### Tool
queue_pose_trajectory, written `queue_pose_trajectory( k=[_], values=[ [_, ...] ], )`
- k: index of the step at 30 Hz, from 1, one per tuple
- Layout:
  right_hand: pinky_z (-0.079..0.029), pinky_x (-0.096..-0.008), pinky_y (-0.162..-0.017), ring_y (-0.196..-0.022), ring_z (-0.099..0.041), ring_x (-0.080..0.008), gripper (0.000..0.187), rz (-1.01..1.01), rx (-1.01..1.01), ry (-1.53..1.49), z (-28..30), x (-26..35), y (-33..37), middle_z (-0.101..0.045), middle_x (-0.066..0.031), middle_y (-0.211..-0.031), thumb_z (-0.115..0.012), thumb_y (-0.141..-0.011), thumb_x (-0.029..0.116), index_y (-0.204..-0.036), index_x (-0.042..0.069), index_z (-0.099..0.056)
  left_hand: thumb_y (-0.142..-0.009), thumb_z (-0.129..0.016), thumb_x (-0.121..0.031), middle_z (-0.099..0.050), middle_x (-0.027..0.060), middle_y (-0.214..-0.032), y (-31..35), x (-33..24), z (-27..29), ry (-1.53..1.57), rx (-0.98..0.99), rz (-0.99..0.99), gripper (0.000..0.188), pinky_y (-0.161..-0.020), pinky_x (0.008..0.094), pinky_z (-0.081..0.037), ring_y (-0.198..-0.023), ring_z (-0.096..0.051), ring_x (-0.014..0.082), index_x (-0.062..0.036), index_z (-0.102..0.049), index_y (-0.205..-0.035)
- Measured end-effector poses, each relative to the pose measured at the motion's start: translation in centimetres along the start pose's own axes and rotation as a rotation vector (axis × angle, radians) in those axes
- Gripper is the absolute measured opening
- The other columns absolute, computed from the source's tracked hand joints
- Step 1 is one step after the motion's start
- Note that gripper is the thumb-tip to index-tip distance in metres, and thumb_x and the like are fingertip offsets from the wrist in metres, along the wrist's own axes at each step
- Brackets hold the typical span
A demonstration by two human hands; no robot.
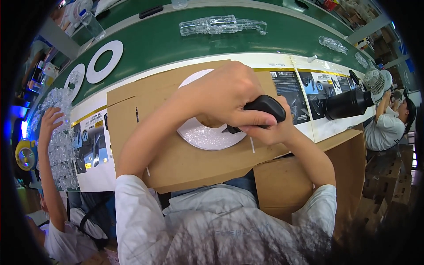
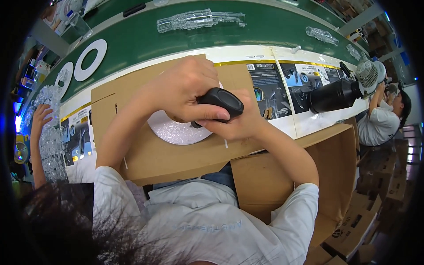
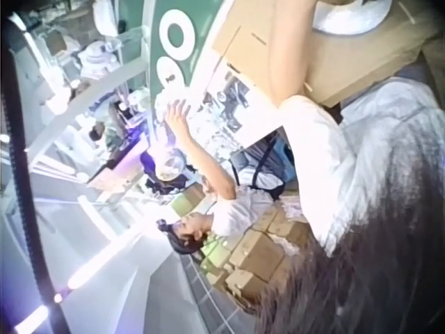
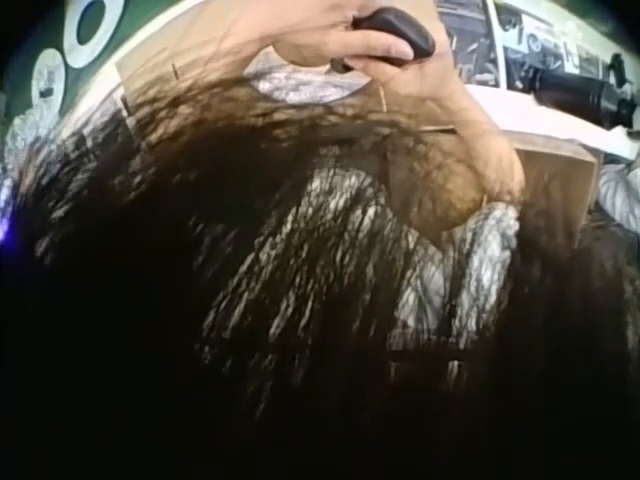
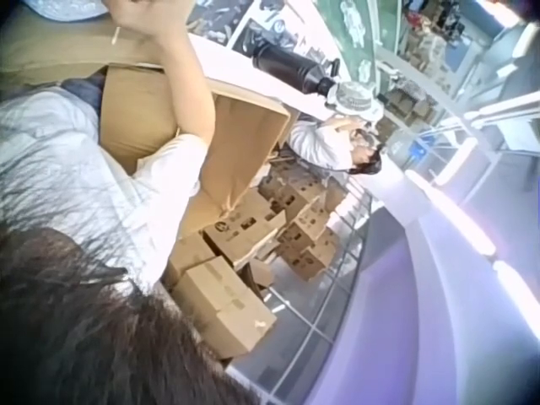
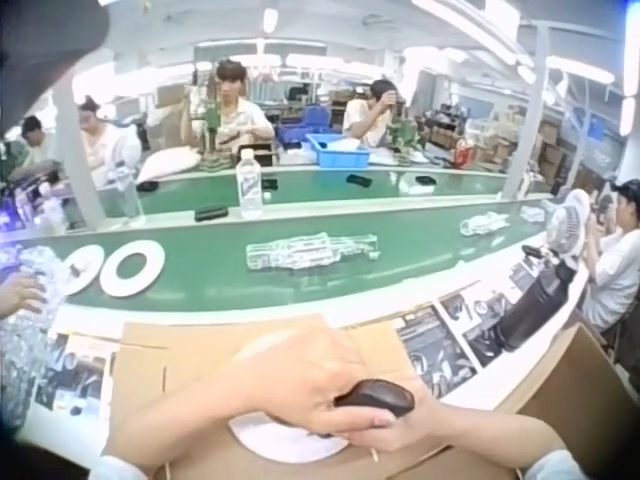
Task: Applying a sealant or adhesive to white ring-shaped components and packing them into a shipping box.
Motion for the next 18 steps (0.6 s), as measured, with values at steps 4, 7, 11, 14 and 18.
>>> queue_pose_trajectory(
  k=[4, 7, 11, 14, 18],
  values=[
    [-0.051, -0.0296, -0.057, -0.062, -0.067, -0.0201, 0.02, 0.019, 0.003, 0.029, 0.03, 0.16, -0.09, -0.068, -0.008, -0.072, -0.08, -0.069, 0.011, -0.083, 0.003, -0.068, -0.077, -0.078, -0.031, -0.046, 0.0086, -0.049, 0.01, 0.02, -0.05, 0.007, -0.014, -0.029, 0.044, -0.051, 0.0389, -0.037, -0.048, -0.047, 0.0289, -0.0061, -0.05, -0.053],
    [-0.05, -0.0294, -0.056, -0.062, -0.066, -0.0198, 0.02, 0.032, -0.003, 0.028, -0.08, 0.12, -0.02, -0.068, -0.0077, -0.072, -0.08, -0.069, 0.011, -0.083, 0.003, -0.068, -0.077, -0.078, -0.03, -0.044, 0.0087, -0.048, 0.02, 0.0, -0.1, 0.004, -0.017, -0.046, 0.046, -0.049, 0.0388, -0.036, -0.047, -0.046, 0.0287, -0.0063, -0.049, -0.052],
    [-0.053, -0.0286, -0.06, -0.063, -0.069, -0.0201, 0.018, -0.044, -0.017, 0.02, -0.14, -0.31, -0.07, -0.07, -0.0059, -0.071, -0.081, -0.063, 0.015, -0.075, 0.008, -0.07, -0.077, -0.078, -0.03, -0.044, 0.0085, -0.048, 0.09, 0.11, -0.04, 0.003, -0.023, -0.053, 0.046, -0.048, 0.0385, -0.036, -0.047, -0.046, 0.0283, -0.0062, -0.048, -0.052],
    [-0.053, -0.0284, -0.058, -0.061, -0.069, -0.02, 0.017, -0.033, -0.017, -0.003, -0.16, -0.24, -0.12, -0.069, -0.0061, -0.069, -0.08, -0.063, 0.014, -0.074, 0.007, -0.069, -0.077, -0.078, -0.029, -0.045, 0.0084, -0.048, 0.14, 0.04, -0.14, 0.016, -0.02, -0.051, 0.046, -0.048, 0.0385, -0.037, -0.047, -0.046, 0.0284, -0.0058, -0.048, -0.052],
    [-0.053, -0.0281, -0.057, -0.061, -0.069, -0.0197, 0.017, -0.003, -0.024, -0.011, -0.12, -0.15, -0.24, -0.069, -0.0064, -0.069, -0.08, -0.062, 0.013, -0.073, 0.006, -0.069, -0.078, -0.078, -0.029, -0.045, 0.0084, -0.048, 0.16, 0.0, -0.22, 0.02, -0.026, -0.052, 0.046, -0.049, 0.0385, -0.037, -0.047, -0.046, 0.0286, -0.0055, -0.049, -0.052]
  ],
)
Point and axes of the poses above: each hand's wrist, its own y-axis away from the middle knuckle, its own z-axis out of the back of the hand, x = y × z, the point moved 3 cm from there along -y, towards the middle knuckle
